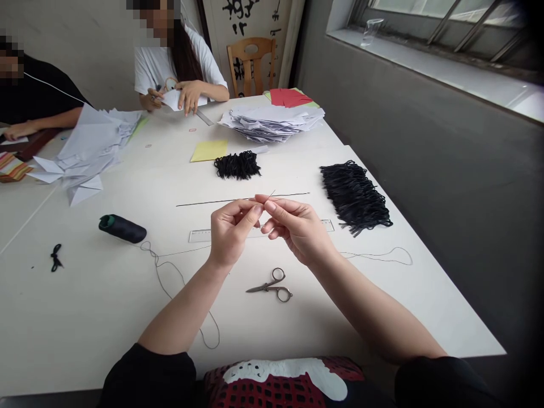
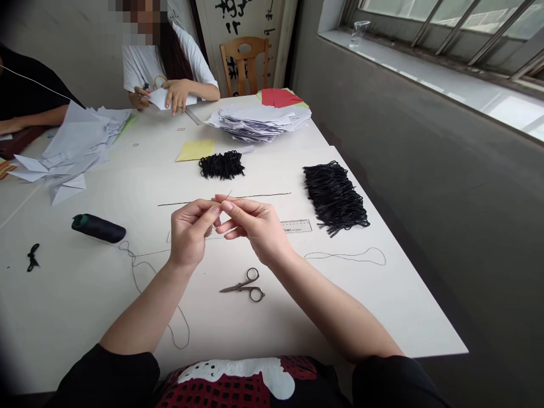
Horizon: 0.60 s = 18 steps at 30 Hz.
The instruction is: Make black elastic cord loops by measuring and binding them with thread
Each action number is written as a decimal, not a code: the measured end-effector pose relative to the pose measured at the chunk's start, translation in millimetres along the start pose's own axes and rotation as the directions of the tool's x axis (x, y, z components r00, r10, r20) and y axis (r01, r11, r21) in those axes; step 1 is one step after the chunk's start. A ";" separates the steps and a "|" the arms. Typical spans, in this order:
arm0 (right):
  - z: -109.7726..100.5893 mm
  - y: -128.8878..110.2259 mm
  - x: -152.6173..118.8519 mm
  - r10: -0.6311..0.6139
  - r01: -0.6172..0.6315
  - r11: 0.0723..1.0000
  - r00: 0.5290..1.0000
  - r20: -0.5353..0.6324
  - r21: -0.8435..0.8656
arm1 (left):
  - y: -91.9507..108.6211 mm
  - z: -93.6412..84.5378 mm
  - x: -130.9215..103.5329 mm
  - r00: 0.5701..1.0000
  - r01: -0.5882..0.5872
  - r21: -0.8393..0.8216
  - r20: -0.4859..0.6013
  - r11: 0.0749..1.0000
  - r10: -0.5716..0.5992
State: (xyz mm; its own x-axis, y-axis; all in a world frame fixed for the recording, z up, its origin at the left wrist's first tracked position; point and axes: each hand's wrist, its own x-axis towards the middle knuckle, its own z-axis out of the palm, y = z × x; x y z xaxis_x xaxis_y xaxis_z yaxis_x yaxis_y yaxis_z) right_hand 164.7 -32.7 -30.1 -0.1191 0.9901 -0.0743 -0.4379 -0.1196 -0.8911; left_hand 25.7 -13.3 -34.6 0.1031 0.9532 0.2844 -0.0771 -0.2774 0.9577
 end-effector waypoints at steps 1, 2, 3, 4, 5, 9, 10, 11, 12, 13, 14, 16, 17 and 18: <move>-0.1 -0.4 0.2 -0.002 0.002 1.000 1.000 -0.005 0.006 | 0.0 0.2 -0.2 1.000 0.004 -0.001 0.005 1.000 -0.004; -0.4 -0.9 0.4 -0.003 0.003 1.000 1.000 -0.008 0.010 | 0.0 0.2 -0.4 1.000 0.006 -0.004 0.013 1.000 -0.006; -0.7 -1.7 0.5 -0.004 0.004 1.000 1.000 -0.006 0.012 | -0.1 0.2 -0.6 1.000 0.006 -0.007 0.022 1.000 -0.006; -1.1 -2.4 0.6 -0.007 0.007 1.000 1.000 -0.002 0.013 | -0.3 0.1 -0.6 1.000 0.005 -0.010 0.031 1.000 -0.005; -1.5 -3.0 0.6 -0.011 0.011 1.000 1.000 0.003 0.013 | -0.5 0.0 -0.5 0.999 0.001 -0.015 0.040 1.000 -0.001; -2.8 -3.9 0.5 -0.035 0.035 0.999 0.999 0.016 0.006 | -1.7 0.0 0.1 0.998 -0.024 -0.030 0.056 0.999 0.026; -3.0 -3.9 0.4 -0.040 0.040 0.999 0.999 0.016 0.003 | -1.9 0.2 0.2 0.998 -0.027 -0.031 0.057 0.999 0.029; -3.1 -3.9 0.4 -0.046 0.046 0.999 0.999 0.014 0.000 | -1.9 0.5 0.3 0.998 -0.028 -0.030 0.058 0.999 0.030; -3.3 -3.8 0.4 -0.053 0.053 0.999 0.999 0.010 -0.003 | -1.7 0.8 0.3 0.998 -0.027 -0.027 0.058 0.999 0.028; -3.5 -3.9 0.4 -0.060 0.060 0.998 0.998 0.005 -0.005 | -1.4 1.1 0.2 0.998 -0.025 -0.025 0.059 0.999 0.026; -3.7 -3.9 0.5 -0.067 0.067 0.998 0.998 0.002 -0.008 | -1.0 1.3 0.2 0.998 -0.021 -0.024 0.060 0.999 0.023; -4.1 -4.1 0.8 -0.080 0.080 0.997 0.997 -0.006 -0.010 | 0.2 1.7 0.0 0.998 -0.012 -0.025 0.062 1.000 0.013; -4.2 -4.2 0.9 -0.083 0.083 0.996 0.996 -0.011 -0.011 | 0.7 1.7 -0.1 0.998 -0.008 -0.026 0.062 1.000 0.010; -4.3 -4.3 1.1 -0.086 0.086 0.996 0.996 -0.017 -0.011 | 1.1 1.7 -0.1 0.998 -0.007 -0.028 0.061 1.000 0.008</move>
State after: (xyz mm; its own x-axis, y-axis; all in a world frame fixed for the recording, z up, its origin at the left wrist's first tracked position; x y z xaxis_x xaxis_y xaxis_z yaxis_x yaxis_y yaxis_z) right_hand 170.3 -30.8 -28.3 -0.0661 0.9978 -0.0046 -0.4364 -0.0331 -0.8991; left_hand 27.3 -13.9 -33.5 0.1625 0.9418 0.2944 -0.1054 -0.2801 0.9542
